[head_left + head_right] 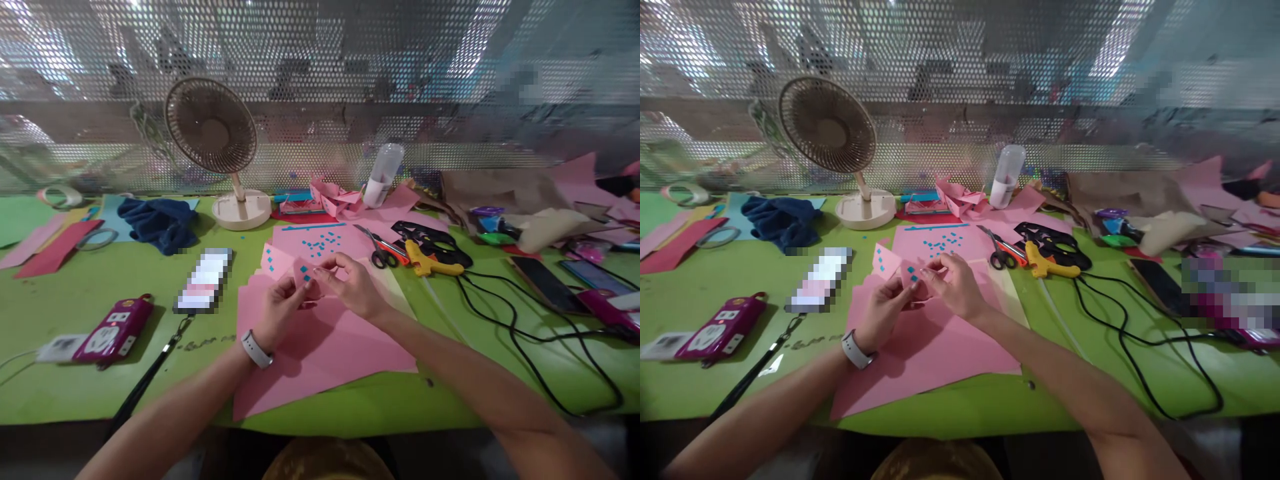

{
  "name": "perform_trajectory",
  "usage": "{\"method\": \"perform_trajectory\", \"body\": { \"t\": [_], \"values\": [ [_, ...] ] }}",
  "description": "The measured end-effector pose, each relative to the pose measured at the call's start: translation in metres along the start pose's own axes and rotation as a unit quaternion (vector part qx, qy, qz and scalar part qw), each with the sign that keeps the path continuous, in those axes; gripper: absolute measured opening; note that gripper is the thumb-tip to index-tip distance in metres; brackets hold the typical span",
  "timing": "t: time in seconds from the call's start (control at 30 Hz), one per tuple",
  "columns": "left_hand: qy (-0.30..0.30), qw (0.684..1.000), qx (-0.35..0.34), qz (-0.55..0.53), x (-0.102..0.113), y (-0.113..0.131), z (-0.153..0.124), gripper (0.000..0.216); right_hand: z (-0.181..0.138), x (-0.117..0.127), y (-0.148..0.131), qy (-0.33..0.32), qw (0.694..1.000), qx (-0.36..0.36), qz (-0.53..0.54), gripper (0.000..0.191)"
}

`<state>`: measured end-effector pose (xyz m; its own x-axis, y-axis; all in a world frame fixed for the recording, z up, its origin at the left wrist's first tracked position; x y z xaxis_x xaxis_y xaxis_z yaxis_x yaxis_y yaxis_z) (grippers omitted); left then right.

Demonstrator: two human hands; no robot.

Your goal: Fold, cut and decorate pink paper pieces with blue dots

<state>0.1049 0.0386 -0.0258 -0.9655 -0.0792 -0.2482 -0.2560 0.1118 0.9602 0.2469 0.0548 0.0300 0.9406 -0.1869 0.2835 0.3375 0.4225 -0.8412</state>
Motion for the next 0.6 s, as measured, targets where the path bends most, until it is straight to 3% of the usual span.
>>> {"method": "perform_trajectory", "body": {
  "t": [0.33, 0.47, 0.6],
  "values": [
    [-0.006, 0.999, -0.031, -0.004, 0.000, 0.009, 0.002, 0.035, 0.008, -0.002, -0.001, -0.024, 0.997, -0.046, 0.061, 0.018],
    [-0.026, 0.999, -0.025, -0.017, -0.003, 0.010, 0.000, 0.039, 0.011, -0.002, 0.003, -0.026, 0.996, -0.055, 0.060, 0.017],
    [-0.004, 1.000, -0.006, 0.005, 0.001, 0.005, 0.001, 0.033, 0.007, -0.006, 0.007, -0.050, 0.995, -0.072, 0.053, 0.017]
  ]
}}
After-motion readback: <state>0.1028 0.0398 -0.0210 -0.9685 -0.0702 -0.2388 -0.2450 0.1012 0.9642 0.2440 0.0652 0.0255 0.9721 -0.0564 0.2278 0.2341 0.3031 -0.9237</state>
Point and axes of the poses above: each hand's wrist, its own z-axis towards the middle knuckle, its own x-axis out of the back of the hand, y = z × x, the point moved 7 cm from there along z, towards the middle knuckle, and after that the axes turned 11 degrees about y, right-handed, at the moved point
